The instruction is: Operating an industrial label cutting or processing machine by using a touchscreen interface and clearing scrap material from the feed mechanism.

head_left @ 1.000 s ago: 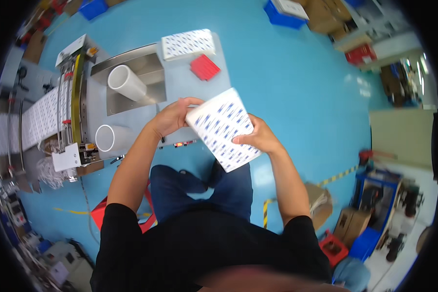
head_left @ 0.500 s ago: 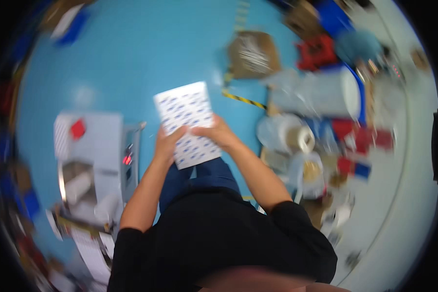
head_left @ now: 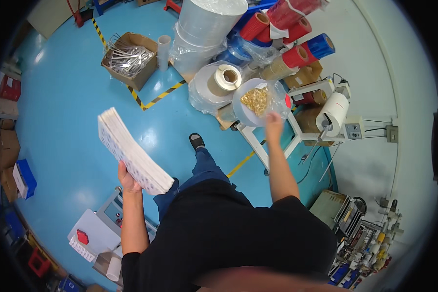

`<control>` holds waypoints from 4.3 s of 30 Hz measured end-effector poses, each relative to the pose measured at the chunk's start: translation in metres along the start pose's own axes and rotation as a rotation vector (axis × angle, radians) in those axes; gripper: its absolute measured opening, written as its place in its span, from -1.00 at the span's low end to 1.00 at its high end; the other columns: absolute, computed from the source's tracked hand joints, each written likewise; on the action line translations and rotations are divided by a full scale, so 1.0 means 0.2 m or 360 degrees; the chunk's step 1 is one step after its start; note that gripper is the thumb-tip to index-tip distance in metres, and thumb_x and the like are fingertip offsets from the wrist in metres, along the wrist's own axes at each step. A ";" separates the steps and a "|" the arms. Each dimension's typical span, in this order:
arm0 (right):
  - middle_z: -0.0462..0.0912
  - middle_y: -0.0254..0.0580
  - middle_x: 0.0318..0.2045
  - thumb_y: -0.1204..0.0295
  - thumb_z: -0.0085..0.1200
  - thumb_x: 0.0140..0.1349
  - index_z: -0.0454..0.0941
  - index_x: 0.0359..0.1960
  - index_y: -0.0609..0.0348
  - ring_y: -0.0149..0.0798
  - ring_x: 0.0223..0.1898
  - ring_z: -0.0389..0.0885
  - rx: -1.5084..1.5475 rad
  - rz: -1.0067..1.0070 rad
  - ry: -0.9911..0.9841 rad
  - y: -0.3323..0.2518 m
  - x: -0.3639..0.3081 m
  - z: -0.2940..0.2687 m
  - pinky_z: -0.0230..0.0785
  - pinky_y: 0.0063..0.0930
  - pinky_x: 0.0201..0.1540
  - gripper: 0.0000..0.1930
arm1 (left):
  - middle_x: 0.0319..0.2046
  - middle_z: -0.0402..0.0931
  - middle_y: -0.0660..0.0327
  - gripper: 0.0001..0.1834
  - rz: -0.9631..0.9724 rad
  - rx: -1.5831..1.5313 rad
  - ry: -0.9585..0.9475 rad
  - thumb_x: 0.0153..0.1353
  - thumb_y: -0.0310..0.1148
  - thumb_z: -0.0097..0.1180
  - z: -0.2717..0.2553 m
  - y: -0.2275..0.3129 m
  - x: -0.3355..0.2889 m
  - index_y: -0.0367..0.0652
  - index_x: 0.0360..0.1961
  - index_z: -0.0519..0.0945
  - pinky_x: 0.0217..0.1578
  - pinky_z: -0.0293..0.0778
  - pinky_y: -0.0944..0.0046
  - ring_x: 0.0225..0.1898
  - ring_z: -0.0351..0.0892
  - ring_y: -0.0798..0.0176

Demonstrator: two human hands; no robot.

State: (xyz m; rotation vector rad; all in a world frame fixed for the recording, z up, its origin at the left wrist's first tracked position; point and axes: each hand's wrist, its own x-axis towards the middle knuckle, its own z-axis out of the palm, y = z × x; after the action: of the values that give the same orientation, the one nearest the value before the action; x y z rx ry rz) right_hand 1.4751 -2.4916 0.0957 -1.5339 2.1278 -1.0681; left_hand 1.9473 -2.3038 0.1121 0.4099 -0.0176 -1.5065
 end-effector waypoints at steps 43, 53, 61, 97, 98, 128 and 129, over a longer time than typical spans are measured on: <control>0.48 0.11 -0.04 0.38 -0.06 0.11 0.45 -0.04 0.23 0.01 0.03 0.44 -0.0082 0.0055 -0.0978 1.28 1.06 0.08 0.24 -0.14 0.11 -0.64 | -0.28 0.44 0.10 -0.63 -0.0307 -0.0424 -0.0202 0.23 -0.14 -0.02 0.55 -0.72 0.87 -0.10 -0.04 0.29 -0.36 0.50 0.05 -0.27 0.55 -0.08; 0.52 -0.28 -0.59 0.48 0.13 0.01 0.55 -0.38 0.26 -0.42 -0.60 0.47 0.0146 0.0659 -0.0792 0.42 0.93 -0.32 0.33 -0.56 -0.51 -0.85 | -0.27 0.48 0.05 -0.49 -0.0344 -0.0266 -0.0541 0.03 -0.27 0.26 0.71 -0.83 0.92 -0.17 -0.08 0.28 -0.28 0.58 0.12 -0.24 0.60 -0.03; 0.55 -0.27 -0.49 0.57 0.04 0.13 0.50 -0.24 0.30 -0.52 -0.58 0.42 0.1314 0.0714 -0.0802 -0.10 0.87 -0.63 0.27 -0.68 -0.51 -0.85 | -0.07 0.41 -0.06 -0.16 -0.0510 -0.0350 -0.0468 -0.09 -0.20 0.31 0.64 -0.99 0.87 -0.25 0.19 0.18 -0.22 0.59 0.07 -0.15 0.57 0.00; 0.59 -0.23 -0.39 0.52 0.10 0.09 0.51 -0.36 0.30 -0.39 -0.34 0.56 0.0206 -0.2259 -0.3009 -2.69 -2.54 1.34 0.41 -0.56 -0.27 -0.89 | -0.04 0.50 0.02 -0.33 0.1527 -0.0508 -0.0292 -0.10 -0.35 0.32 -0.45 1.04 -1.20 -0.32 0.08 0.40 -0.02 0.47 0.16 -0.08 0.56 0.12; 0.58 -0.25 -0.45 0.52 0.07 0.08 0.51 -0.43 0.29 -0.38 -0.44 0.51 -0.0053 -0.1886 -0.3217 -2.74 -2.67 1.41 0.36 -0.56 -0.37 -0.92 | -0.04 0.50 -0.01 -0.27 0.1523 -0.0559 -0.0431 -0.17 -0.38 0.35 -0.54 1.07 -1.25 -0.36 0.09 0.37 -0.04 0.49 0.15 -0.09 0.57 0.10; 0.51 -0.07 -0.11 0.41 0.15 0.09 0.35 0.08 0.23 -0.26 -0.06 0.47 -0.0195 -0.4394 -0.4281 -3.60 -4.88 2.27 0.33 -0.42 -0.05 -0.51 | -0.13 0.52 0.07 -0.47 0.2878 -0.1541 0.2033 -0.04 -0.48 0.27 -1.34 2.18 -1.94 -0.29 -0.01 0.38 -0.07 0.46 0.23 -0.13 0.55 0.21; 0.44 -0.02 0.00 0.40 0.15 0.11 0.30 0.11 0.25 -0.24 0.04 0.41 0.0438 -0.4158 -0.3783 -3.58 -4.91 2.32 0.30 -0.40 0.03 -0.48 | -0.14 0.52 0.08 -0.47 0.2886 -0.1635 0.2033 -0.03 -0.48 0.26 -1.39 2.21 -1.91 -0.30 -0.01 0.37 -0.08 0.47 0.24 -0.14 0.54 0.22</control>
State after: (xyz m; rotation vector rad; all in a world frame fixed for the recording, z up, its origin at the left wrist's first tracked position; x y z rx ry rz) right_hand 2.6252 -1.8857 0.1290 2.4543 2.4590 -0.9554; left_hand 2.4147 -1.8591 0.0656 0.2377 1.0444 0.7550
